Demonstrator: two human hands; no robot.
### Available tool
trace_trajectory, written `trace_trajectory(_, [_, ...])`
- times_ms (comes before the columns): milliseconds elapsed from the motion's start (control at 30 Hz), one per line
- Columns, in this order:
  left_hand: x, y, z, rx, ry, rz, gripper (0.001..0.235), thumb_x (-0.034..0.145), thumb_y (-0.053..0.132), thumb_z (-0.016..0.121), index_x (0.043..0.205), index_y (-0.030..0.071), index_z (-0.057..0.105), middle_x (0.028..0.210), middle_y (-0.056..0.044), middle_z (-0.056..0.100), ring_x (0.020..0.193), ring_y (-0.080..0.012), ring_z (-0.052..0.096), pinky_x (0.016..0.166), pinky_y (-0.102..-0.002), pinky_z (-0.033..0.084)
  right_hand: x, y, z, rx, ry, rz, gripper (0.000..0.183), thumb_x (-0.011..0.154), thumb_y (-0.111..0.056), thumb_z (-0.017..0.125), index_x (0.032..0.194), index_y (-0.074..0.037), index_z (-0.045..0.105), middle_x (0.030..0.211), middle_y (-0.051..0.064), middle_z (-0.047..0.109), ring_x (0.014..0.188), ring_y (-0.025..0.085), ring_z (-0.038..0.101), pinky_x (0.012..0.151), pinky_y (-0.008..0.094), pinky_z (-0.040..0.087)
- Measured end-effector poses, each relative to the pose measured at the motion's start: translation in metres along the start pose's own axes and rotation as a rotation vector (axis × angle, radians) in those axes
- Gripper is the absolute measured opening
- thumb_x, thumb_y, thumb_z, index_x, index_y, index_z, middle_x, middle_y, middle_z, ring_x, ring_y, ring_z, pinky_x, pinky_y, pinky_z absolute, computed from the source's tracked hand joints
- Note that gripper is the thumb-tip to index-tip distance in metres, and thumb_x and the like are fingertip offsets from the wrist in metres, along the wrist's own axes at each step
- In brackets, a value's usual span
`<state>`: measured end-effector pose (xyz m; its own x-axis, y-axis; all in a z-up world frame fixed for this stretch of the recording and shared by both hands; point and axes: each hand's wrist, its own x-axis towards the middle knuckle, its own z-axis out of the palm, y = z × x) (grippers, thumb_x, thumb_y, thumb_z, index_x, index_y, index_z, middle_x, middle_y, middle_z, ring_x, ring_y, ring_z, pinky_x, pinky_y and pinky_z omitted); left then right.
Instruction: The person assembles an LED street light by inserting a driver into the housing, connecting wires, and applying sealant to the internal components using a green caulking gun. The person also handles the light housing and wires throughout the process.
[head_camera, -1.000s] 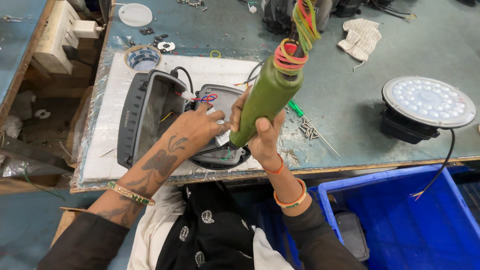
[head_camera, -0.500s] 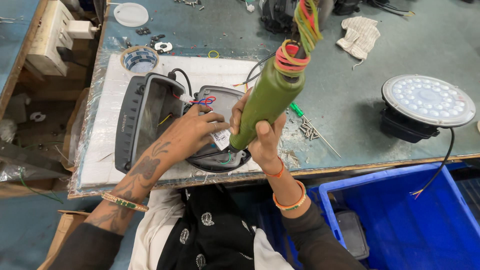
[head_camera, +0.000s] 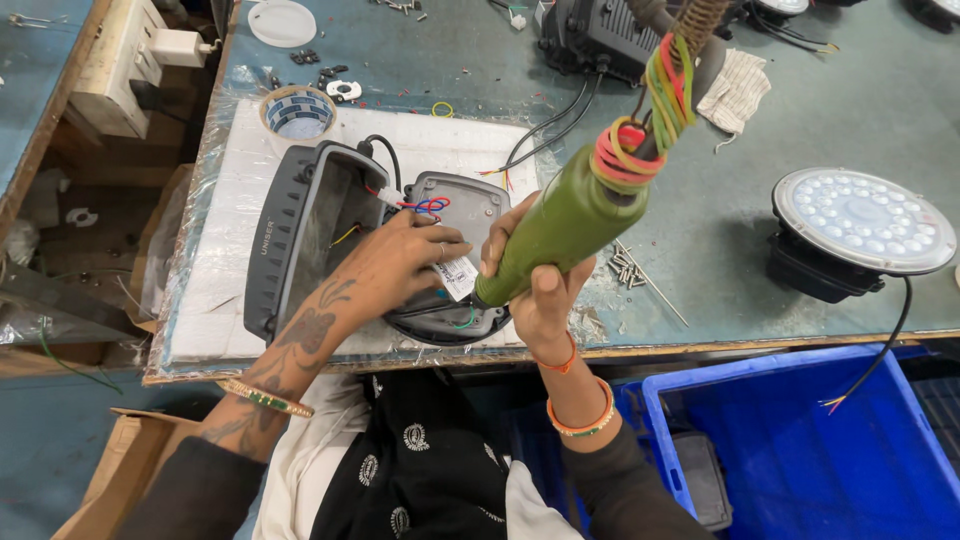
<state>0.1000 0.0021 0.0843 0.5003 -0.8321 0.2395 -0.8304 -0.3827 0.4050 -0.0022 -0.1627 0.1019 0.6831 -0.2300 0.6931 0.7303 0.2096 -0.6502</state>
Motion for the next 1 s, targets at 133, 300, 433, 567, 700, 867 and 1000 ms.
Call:
trace_trajectory(133, [0.006, 0.003, -0.01, -0.008, -0.092, -0.126, 0.056, 0.069, 0.018, 0.083, 0.124, 0.027, 0.073, 0.131, 0.01, 0.067, 0.106, -0.029, 0.058, 0.097, -0.04, 0.051, -0.002, -0.001, 0.001, 0.0, -0.002, -0.016, 0.071, 0.097, -0.055, 0.074, 0.123, 0.006, 0.047, 0.092, 0.015, 0.057, 0.074, 0.019, 0.06, 0.061, 0.03, 0.05])
trace_trajectory(300, [0.002, 0.003, -0.006, -0.005, -0.055, -0.016, 0.058, 0.071, 0.011, 0.079, 0.127, 0.023, 0.071, 0.135, 0.005, 0.065, 0.117, -0.0306, 0.057, 0.1, -0.042, 0.049, 0.005, 0.0, 0.002, -0.015, 0.001, -0.024, 0.067, 0.099, -0.052, 0.07, 0.121, 0.008, 0.048, 0.098, 0.014, 0.054, 0.08, 0.02, 0.059, 0.06, 0.03, 0.05])
trace_trajectory(433, [0.0, -0.001, 0.002, -0.007, -0.031, 0.023, 0.061, 0.07, 0.01, 0.079, 0.13, 0.019, 0.069, 0.136, 0.002, 0.063, 0.123, -0.0324, 0.054, 0.103, -0.043, 0.047, 0.007, -0.003, 0.002, -0.025, -0.014, -0.057, 0.064, 0.102, -0.05, 0.067, 0.121, 0.008, 0.049, 0.101, 0.015, 0.054, 0.075, 0.019, 0.059, 0.061, 0.03, 0.05])
trace_trajectory(567, [-0.001, -0.004, 0.005, 0.003, 0.003, 0.039, 0.061, 0.069, 0.01, 0.08, 0.129, 0.019, 0.07, 0.137, 0.001, 0.062, 0.124, -0.0328, 0.053, 0.102, -0.044, 0.047, 0.014, -0.007, 0.002, -0.026, -0.015, -0.07, 0.063, 0.101, -0.051, 0.067, 0.119, 0.007, 0.049, 0.098, 0.015, 0.055, 0.072, 0.019, 0.059, 0.059, 0.029, 0.05])
trace_trajectory(700, [-0.002, 0.001, 0.0, -0.004, -0.003, -0.014, 0.053, 0.072, 0.015, 0.079, 0.124, 0.019, 0.072, 0.135, 0.003, 0.064, 0.123, -0.03, 0.056, 0.103, -0.042, 0.047, 0.024, -0.022, 0.002, 0.027, -0.048, 0.011, 0.059, 0.103, -0.049, 0.066, 0.125, 0.004, 0.051, 0.09, 0.013, 0.056, 0.072, 0.017, 0.058, 0.062, 0.028, 0.049])
trace_trajectory(867, [0.002, 0.004, -0.009, -0.004, -0.046, -0.023, 0.051, 0.071, 0.016, 0.079, 0.121, 0.02, 0.073, 0.131, 0.002, 0.066, 0.118, -0.029, 0.057, 0.101, -0.042, 0.047, 0.056, -0.043, -0.006, -0.233, -0.088, -0.019, 0.044, 0.114, -0.039, 0.059, 0.131, 0.0, 0.047, 0.091, 0.008, 0.058, 0.072, 0.014, 0.059, 0.065, 0.027, 0.051])
trace_trajectory(1000, [0.004, 0.005, -0.013, -0.026, -0.075, -0.005, 0.052, 0.07, 0.014, 0.078, 0.121, 0.019, 0.073, 0.129, 0.002, 0.067, 0.114, -0.0288, 0.058, 0.101, -0.041, 0.047, 0.088, -0.056, -0.009, -0.406, -0.132, -0.12, 0.04, 0.118, -0.034, 0.06, 0.137, -0.002, 0.043, 0.091, 0.005, 0.062, 0.074, 0.012, 0.062, 0.07, 0.026, 0.053])
